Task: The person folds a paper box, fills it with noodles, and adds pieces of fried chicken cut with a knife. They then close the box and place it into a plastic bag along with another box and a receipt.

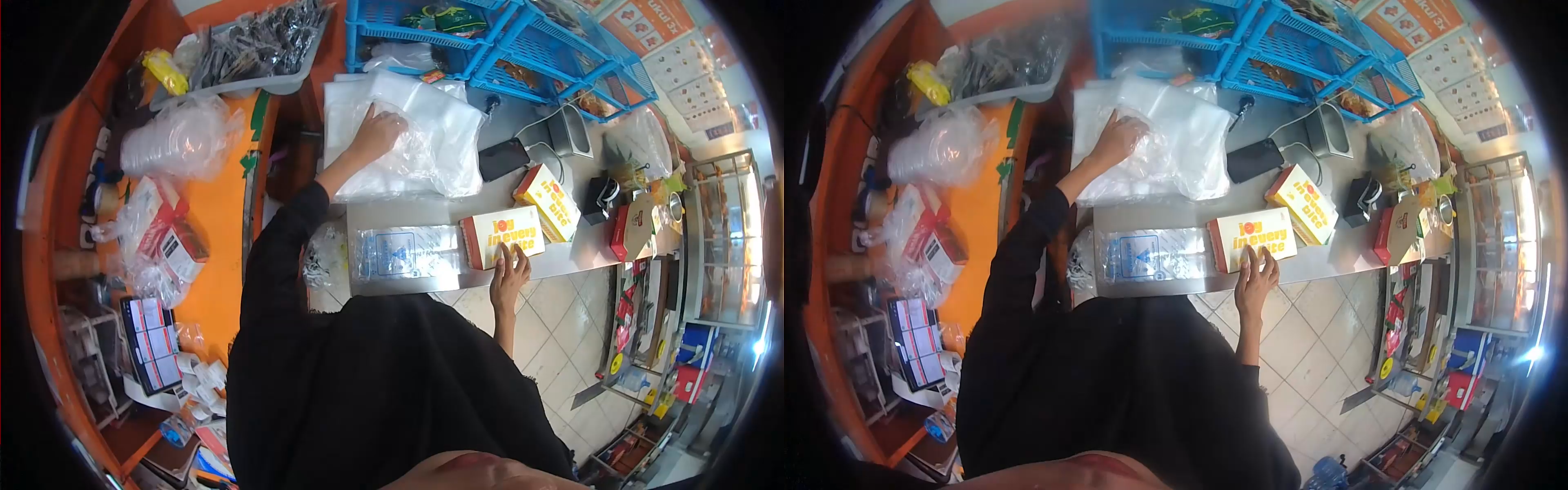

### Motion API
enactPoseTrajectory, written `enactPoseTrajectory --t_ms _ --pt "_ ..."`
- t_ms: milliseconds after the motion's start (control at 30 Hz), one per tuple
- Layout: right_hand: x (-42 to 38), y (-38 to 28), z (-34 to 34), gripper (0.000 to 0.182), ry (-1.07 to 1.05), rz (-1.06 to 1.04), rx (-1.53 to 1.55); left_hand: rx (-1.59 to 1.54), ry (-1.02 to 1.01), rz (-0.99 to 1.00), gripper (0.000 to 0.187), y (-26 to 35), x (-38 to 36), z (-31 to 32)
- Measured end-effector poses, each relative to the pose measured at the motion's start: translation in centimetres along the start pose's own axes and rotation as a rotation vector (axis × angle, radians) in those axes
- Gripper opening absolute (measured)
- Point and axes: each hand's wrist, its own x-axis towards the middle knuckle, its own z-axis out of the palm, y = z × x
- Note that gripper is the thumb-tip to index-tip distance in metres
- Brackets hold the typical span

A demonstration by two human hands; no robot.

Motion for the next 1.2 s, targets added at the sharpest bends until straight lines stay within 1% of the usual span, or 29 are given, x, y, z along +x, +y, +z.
enactPoseTrajectory --t_ms 67,200,267,300,367,400,467,500,567,633,733,800,833,900,933,967,1033,1067,1100,1133,1167,1200 --pt "-0.3 -0.3 0.1 0.032 0.002 -0.001 0.010 0.042 -0.093 0.003 0.020 1.5 -0.5 -1.9" --pt "0.0 -0.3 0.4 0.031 0.009 -0.038 0.044 0.143 -0.018 0.030 0.021 0.8 -1.0 0.3" --pt "-0.1 -0.1 0.1 0.031 -0.008 -0.052 0.052 0.141 -0.202 -0.024 0.021 0.0 -0.2 1.2" --pt "-0.2 0.1 0.1 0.031 -0.006 -0.069 0.053 0.144 -0.189 -0.021 0.021 0.1 -0.1 0.8" --pt "-0.6 0.4 0.0 0.031 0.013 -0.110 0.048 0.001 0.135 0.054 0.018 0.6 -0.7 -0.1" --pt "-0.9 0.5 -0.2 0.030 0.021 -0.120 0.072 0.004 0.140 0.060 0.018 0.8 -1.2 -0.3" --pt "-1.6 0.6 -0.7 0.030 0.017 -0.122 0.092 -0.175 0.471 -0.048 0.016 1.6 -2.6 -0.7" --pt "-2.2 0.8 -0.8 0.030 0.004 -0.126 0.111 -0.169 0.467 -0.042 0.016 2.5 -3.7 -0.4" --pt "-3.3 1.8 -0.8 0.030 0.016 -0.124 0.117 -0.179 0.638 -0.287 0.015 5.1 -6.4 0.7" --pt "-5.0 2.6 -0.9 0.030 0.015 -0.157 0.122 -0.184 0.751 -0.471 0.011 9.6 -9.0 -0.8" --pt "-8.1 3.3 -2.0 0.030 0.001 -0.178 0.227 -0.077 0.692 -0.449 0.012 16.5 -13.2 -4.6" --pt "-10.3 3.9 -2.8 0.032 -0.017 -0.230 0.295 0.031 0.358 -0.332 0.010 20.8 -14.7 -7.5" --pt "-11.3 4.0 -3.2 0.032 -0.026 -0.217 0.310 0.038 0.338 -0.329 0.010 22.4 -15.0 -8.8" --pt "-12.2 3.7 -4.3 0.038 -0.045 -0.304 0.441 -0.139 0.107 -0.286 0.011 25.4 -14.8 -11.8" --pt "-12.2 2.9 -5.6 0.043 -0.039 -0.364 0.513 -0.237 0.013 -0.281 0.015 27.6 -14.1 -14.0" --pt "-11.9 1.5 -7.3 0.048 -0.032 -0.427 0.583 -0.234 0.004 -0.288 0.015 29.6 -13.6 -15.7" --pt "-11.0 -2.2 -11.3 0.056 0.165 -0.514 0.673 -0.716 -0.452 -0.394 0.021 32.9 -12.1 -18.2" --pt "-10.6 -2.8 -11.8 0.056 0.163 -0.511 0.674 -0.648 -0.664 -0.306 0.026 33.8 -11.1 -18.8" --pt "-10.2 -3.1 -12.3 0.053 -0.022 -0.639 0.638 -0.650 -0.666 -0.305 0.026 34.4 -10.7 -18.6" --pt "-9.9 -3.0 -12.9 0.051 -0.208 -0.764 0.594 -0.991 -0.759 -0.334 0.027 34.9 -10.3 -18.5" --pt "-9.7 -2.9 -14.1 0.051 -0.203 -0.765 0.592 -1.332 -0.841 -0.356 0.027 35.0 -9.6 -18.4" --pt "-9.4 -2.8 -15.5 0.045 -0.627 -0.506 0.642 -1.312 -0.740 -0.351 0.030 33.3 -9.6 -17.2"
